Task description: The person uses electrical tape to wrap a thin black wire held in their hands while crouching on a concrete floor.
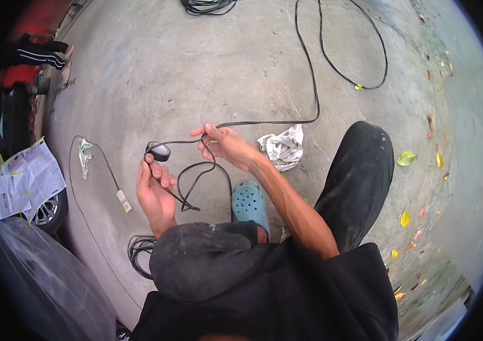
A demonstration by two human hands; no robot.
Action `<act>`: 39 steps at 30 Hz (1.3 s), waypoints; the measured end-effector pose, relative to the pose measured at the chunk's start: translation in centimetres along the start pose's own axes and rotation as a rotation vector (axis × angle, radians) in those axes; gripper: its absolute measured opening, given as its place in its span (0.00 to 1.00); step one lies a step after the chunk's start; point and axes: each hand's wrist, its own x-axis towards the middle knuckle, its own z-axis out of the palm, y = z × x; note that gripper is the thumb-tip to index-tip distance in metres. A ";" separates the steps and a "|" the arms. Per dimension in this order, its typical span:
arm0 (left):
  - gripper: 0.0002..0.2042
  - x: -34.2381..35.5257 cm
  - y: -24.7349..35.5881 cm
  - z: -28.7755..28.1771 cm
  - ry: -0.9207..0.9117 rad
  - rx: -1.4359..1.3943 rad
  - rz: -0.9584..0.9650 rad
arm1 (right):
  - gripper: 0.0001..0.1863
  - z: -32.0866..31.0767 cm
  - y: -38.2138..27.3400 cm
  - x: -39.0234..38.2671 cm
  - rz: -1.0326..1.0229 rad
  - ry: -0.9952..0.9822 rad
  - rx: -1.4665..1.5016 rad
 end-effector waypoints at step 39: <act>0.09 -1.3 -7.8 -0.4 -0.260 1.149 0.518 | 0.16 6.3 -5.0 -3.6 -0.093 0.229 -1.072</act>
